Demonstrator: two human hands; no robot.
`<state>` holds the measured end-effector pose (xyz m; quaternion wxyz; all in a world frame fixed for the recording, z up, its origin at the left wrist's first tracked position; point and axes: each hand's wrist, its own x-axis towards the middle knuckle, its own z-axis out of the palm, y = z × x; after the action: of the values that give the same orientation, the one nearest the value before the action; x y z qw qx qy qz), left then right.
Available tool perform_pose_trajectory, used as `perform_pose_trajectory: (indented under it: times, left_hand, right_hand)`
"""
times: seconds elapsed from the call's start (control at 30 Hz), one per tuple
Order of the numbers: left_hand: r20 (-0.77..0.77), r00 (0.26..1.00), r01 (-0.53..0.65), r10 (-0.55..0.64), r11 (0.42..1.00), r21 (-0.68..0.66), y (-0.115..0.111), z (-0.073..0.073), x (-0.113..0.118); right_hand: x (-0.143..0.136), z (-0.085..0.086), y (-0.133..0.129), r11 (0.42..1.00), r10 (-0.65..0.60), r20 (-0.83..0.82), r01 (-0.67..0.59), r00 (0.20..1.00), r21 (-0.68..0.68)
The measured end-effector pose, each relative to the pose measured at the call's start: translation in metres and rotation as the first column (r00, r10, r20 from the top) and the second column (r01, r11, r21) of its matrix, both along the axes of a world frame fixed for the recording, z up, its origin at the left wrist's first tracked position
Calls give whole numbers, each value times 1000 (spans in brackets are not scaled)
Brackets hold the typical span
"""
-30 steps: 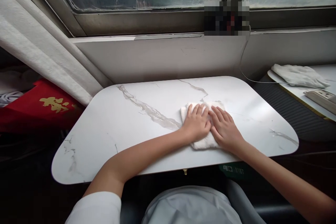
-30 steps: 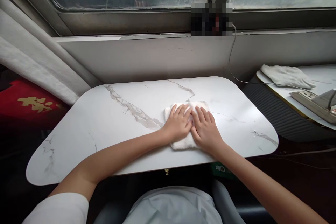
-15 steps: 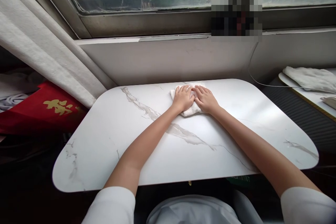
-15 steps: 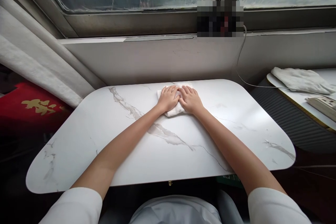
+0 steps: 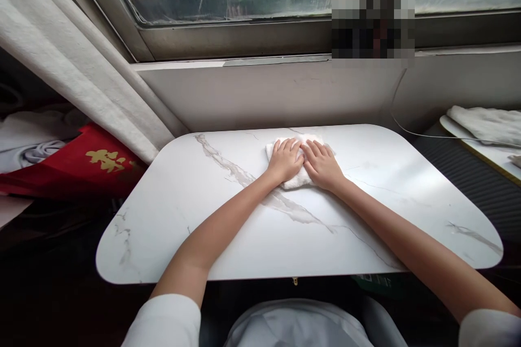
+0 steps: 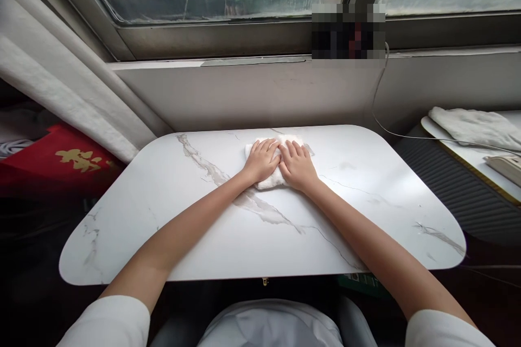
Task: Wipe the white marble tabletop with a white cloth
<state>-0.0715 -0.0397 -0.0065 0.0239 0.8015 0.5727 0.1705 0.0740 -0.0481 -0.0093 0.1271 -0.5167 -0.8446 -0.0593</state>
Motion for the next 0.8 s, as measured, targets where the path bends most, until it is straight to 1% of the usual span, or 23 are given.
perform_pose_trajectory:
  times: [0.13,0.3,0.43,0.57,0.63,0.7,0.8]
  left_hand:
    - [-22,997,73,-74,997,-27,-40,4,-1]
    - [-16,991,134,-135,990,-48,-97,9,1]
    - [-26,985,169,-170,984,-48,-136,11,1]
    - [-45,979,198,-200,979,-46,-169,13,-5]
    - [-40,978,204,-206,978,-46,-180,13,-10]
    - [-28,980,196,-197,980,-46,-184,14,-15]
    - [-19,989,142,-144,989,-47,-174,13,-21]
  right_hand:
    - [1,-4,-47,999,-42,7,42,999,33]
    - [9,-8,-107,997,-3,23,2,1000,73]
    - [10,-7,-146,993,28,8,-29,1000,113]
    - [7,-3,-179,991,60,27,-63,998,119]
    - [5,-2,-189,990,85,47,-90,995,107]
    - [2,-2,-190,990,110,62,-115,992,84]
    - [-5,0,-173,991,125,66,-127,990,30]
